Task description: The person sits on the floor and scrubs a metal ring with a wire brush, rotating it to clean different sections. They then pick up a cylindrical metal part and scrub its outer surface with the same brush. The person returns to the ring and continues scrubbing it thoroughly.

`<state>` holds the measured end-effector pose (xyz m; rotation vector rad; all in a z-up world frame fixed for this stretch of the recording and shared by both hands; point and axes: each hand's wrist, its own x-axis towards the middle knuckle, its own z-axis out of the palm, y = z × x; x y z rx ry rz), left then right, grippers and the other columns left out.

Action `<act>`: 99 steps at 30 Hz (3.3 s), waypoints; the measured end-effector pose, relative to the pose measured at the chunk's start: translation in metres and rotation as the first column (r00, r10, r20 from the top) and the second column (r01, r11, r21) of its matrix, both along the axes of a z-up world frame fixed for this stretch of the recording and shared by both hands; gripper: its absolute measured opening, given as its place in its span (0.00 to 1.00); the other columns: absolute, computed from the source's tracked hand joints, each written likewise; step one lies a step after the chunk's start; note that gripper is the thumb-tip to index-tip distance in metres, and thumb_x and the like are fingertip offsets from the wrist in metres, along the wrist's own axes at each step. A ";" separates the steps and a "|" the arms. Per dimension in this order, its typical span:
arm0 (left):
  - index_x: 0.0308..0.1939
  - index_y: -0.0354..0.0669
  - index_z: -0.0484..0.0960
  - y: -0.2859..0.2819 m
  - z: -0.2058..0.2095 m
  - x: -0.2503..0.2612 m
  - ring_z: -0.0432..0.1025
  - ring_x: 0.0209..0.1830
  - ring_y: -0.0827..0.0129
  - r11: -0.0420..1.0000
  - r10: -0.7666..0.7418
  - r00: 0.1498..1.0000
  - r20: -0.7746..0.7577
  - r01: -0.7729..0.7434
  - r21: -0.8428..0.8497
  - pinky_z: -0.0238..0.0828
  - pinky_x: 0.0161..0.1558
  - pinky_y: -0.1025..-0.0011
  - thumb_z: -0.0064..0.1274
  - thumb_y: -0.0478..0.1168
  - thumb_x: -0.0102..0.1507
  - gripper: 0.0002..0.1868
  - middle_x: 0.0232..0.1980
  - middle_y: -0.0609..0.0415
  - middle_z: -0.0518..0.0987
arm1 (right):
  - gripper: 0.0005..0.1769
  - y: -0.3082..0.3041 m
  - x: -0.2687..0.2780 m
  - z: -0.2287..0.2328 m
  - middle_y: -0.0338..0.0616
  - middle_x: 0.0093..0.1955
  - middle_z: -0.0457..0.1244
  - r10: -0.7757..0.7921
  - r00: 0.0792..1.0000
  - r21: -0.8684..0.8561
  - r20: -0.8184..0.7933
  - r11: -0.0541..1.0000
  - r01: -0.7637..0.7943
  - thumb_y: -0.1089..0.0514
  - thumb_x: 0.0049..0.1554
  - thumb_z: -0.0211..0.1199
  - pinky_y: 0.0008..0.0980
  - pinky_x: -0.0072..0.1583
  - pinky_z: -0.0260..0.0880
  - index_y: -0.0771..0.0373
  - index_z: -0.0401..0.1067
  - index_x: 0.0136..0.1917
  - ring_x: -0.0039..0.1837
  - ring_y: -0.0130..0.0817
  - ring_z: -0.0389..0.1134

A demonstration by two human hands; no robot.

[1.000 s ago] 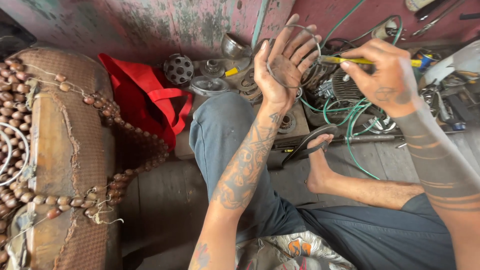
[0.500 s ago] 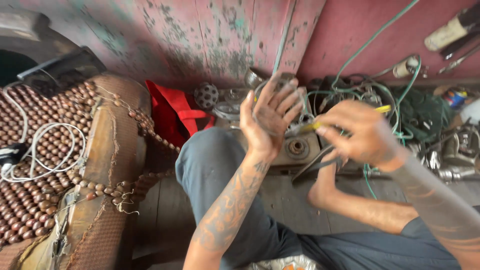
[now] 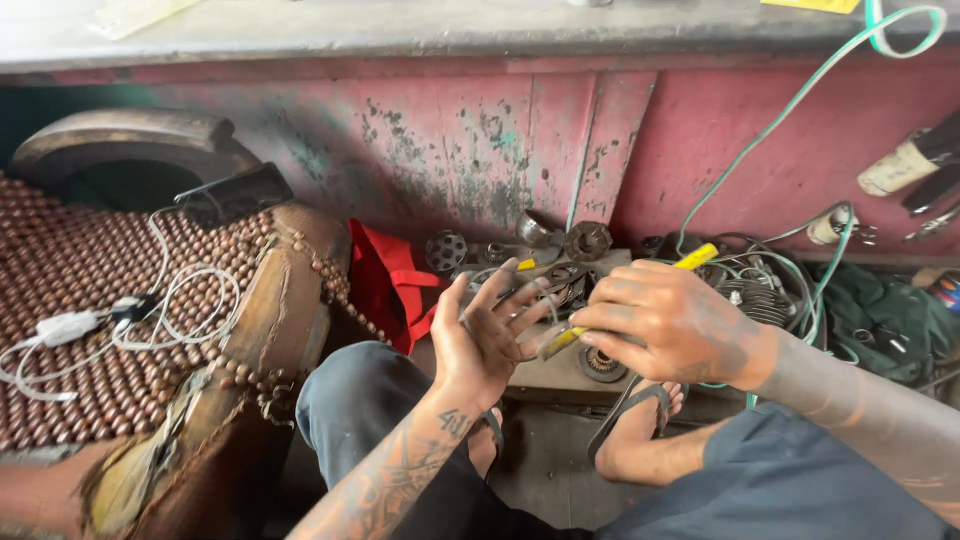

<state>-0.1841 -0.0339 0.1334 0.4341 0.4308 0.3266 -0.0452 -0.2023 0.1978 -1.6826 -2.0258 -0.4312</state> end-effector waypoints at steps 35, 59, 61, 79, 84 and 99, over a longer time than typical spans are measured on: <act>0.65 0.38 0.67 0.096 0.018 0.148 0.69 0.65 0.42 0.840 -0.203 0.755 0.624 -0.193 0.507 0.73 0.66 0.48 0.36 0.43 0.68 0.23 0.65 0.37 0.70 | 0.13 0.043 0.134 -0.023 0.34 0.38 0.70 -0.371 0.694 -0.173 -0.617 0.924 0.340 0.51 0.59 0.60 0.27 0.45 0.63 0.60 0.79 0.48 0.39 0.23 0.64; 0.74 0.43 0.55 0.088 -0.020 0.168 0.63 0.71 0.49 0.579 0.022 0.745 0.667 -0.554 0.599 0.65 0.65 0.55 0.40 0.49 0.57 0.40 0.72 0.39 0.63 | 0.05 0.106 0.128 -0.107 0.38 0.30 0.54 0.070 -0.265 0.043 -0.962 0.993 0.107 0.67 0.59 0.62 0.20 0.26 0.50 0.70 0.71 0.50 0.26 0.19 0.50; 0.75 0.42 0.53 0.087 -0.019 0.171 0.63 0.70 0.49 0.589 -0.001 0.751 0.660 -0.533 0.608 0.65 0.63 0.55 0.39 0.48 0.57 0.41 0.72 0.39 0.63 | 0.05 0.104 0.137 -0.099 0.39 0.30 0.55 0.052 -0.229 0.023 -0.972 0.991 0.128 0.66 0.60 0.61 0.22 0.27 0.52 0.69 0.72 0.50 0.26 0.20 0.50; 0.77 0.39 0.57 0.071 -0.015 0.169 0.70 0.61 0.50 0.651 -0.229 0.834 0.502 -0.252 0.716 0.71 0.54 0.58 0.25 0.58 0.68 0.39 0.70 0.36 0.67 | 0.02 0.080 0.153 -0.080 0.38 0.26 0.57 0.145 -0.206 0.088 -0.968 0.961 0.261 0.64 0.60 0.63 0.19 0.28 0.50 0.65 0.73 0.47 0.25 0.18 0.49; 0.76 0.39 0.66 0.075 -0.028 0.171 0.75 0.59 0.45 0.764 -0.434 0.817 0.380 0.111 0.635 0.76 0.51 0.54 0.09 0.73 0.69 0.51 0.69 0.31 0.69 | 0.04 0.070 0.170 -0.075 0.39 0.27 0.58 0.134 -0.055 0.111 -0.989 0.945 0.307 0.64 0.61 0.64 0.18 0.29 0.50 0.66 0.75 0.49 0.26 0.18 0.49; 0.78 0.42 0.62 0.077 -0.017 0.160 0.61 0.76 0.42 0.604 -0.780 0.572 0.253 0.586 0.540 0.57 0.74 0.41 0.21 0.80 0.63 0.55 0.77 0.31 0.63 | 0.06 0.050 0.174 -0.057 0.39 0.36 0.62 -0.151 0.225 -0.071 -0.963 0.942 0.327 0.61 0.59 0.67 0.23 0.41 0.59 0.67 0.76 0.45 0.38 0.25 0.58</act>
